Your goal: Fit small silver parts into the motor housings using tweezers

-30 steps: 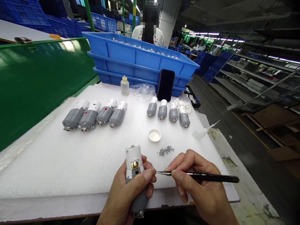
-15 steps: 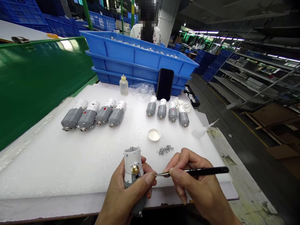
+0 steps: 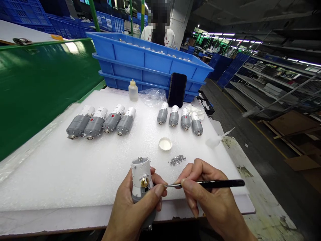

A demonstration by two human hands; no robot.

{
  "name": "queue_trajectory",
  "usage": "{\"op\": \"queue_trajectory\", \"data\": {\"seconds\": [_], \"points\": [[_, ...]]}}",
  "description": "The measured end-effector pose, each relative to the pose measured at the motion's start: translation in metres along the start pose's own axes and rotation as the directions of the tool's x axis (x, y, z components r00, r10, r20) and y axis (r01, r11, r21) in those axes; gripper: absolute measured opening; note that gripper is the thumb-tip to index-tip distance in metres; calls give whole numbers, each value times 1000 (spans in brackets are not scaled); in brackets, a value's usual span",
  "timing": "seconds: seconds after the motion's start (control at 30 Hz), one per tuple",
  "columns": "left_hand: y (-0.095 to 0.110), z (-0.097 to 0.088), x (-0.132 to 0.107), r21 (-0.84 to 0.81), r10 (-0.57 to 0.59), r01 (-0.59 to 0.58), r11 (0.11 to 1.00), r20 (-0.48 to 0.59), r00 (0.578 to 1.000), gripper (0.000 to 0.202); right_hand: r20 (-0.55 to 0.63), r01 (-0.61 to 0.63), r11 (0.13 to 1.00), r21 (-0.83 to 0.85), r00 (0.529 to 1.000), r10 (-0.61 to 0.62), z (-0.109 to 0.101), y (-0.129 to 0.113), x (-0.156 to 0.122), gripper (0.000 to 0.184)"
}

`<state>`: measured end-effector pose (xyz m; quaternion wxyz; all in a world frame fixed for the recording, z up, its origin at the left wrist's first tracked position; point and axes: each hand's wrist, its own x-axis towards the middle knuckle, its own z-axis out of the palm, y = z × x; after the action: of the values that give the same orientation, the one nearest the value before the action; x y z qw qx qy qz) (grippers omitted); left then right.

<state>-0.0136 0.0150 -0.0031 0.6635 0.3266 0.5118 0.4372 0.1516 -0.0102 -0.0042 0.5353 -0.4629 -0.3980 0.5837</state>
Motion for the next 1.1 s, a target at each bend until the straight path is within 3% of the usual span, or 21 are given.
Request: {"op": "queue_trajectory", "data": {"seconds": [0.83,0.9,0.97,1.03,1.1], "points": [[0,-5,2,-42,-25,23,999,-25,999,39,-15,37,999,-38,999,-38,8,-1,4,24],[1,-5,2,-59,-35,33,998,-34,999,42,-34,98,989,-113,994,-102,5,-6,12,26],[2,-6,2,-77,-48,46,996,-31,998,43,-63,183,928,-324,975,-214,1,-12,28,27],[2,-7,1,-96,-56,56,994,-6,998,40,-62,209,756,-620,948,-313,-4,-18,49,25],[2,-9,1,-118,-70,73,990,30,997,37,-36,208,683,-700,945,-325,-7,-21,70,25]]}}
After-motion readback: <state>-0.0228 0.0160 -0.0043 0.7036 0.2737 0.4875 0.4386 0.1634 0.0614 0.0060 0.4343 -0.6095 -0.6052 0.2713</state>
